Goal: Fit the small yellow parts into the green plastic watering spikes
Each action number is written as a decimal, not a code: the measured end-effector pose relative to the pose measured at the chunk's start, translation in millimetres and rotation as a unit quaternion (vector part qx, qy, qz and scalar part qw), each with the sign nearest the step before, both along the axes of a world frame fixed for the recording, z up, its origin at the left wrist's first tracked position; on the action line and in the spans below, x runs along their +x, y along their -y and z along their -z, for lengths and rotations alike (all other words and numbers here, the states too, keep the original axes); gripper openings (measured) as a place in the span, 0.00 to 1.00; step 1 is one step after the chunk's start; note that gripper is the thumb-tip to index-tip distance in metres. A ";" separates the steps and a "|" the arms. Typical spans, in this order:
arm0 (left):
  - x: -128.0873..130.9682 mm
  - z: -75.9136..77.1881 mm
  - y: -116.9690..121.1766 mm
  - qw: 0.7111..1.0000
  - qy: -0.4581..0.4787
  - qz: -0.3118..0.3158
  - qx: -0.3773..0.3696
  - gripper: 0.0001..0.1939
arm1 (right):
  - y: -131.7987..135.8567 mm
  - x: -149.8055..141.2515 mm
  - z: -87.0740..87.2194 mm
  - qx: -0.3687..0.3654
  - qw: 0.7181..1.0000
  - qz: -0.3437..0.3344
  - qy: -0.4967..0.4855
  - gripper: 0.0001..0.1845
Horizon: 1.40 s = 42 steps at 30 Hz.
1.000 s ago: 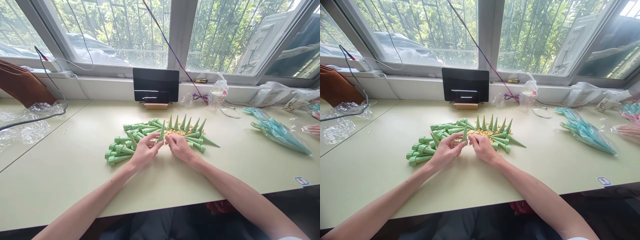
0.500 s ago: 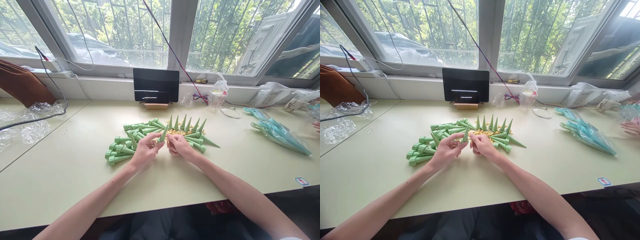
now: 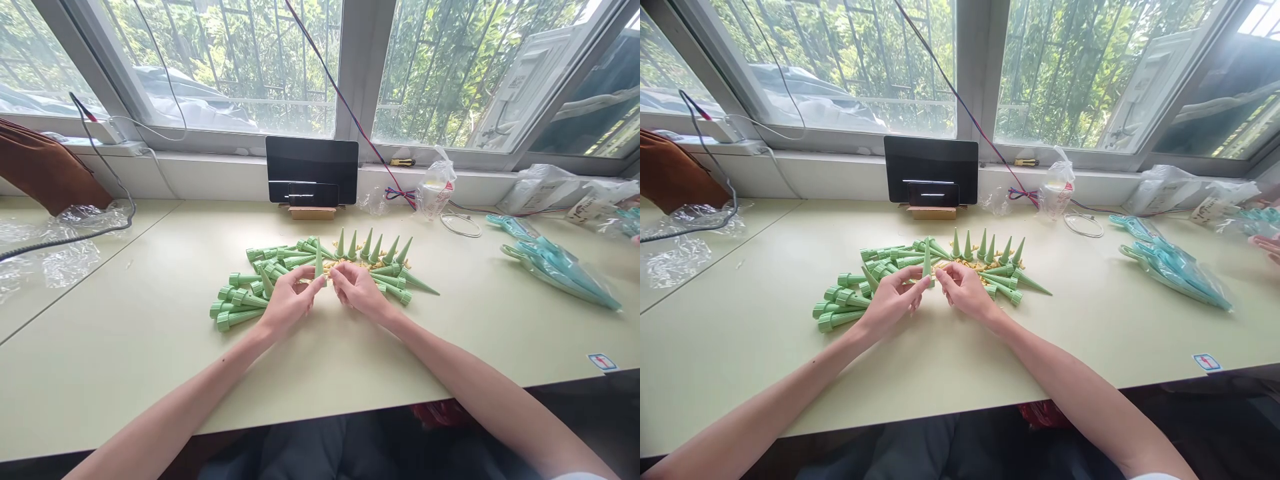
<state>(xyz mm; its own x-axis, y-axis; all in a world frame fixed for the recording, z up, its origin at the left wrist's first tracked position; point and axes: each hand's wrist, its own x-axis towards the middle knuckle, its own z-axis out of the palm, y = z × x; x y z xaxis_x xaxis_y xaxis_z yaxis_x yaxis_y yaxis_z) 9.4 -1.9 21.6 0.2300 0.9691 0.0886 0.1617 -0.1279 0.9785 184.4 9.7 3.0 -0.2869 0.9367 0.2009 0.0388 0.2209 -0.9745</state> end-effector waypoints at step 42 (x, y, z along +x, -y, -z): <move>-0.4 9.9 -1.5 0.994 -0.014 0.035 0.106 0.15 | 0.8 0.7 1.6 0.010 0.996 0.048 0.075 0.34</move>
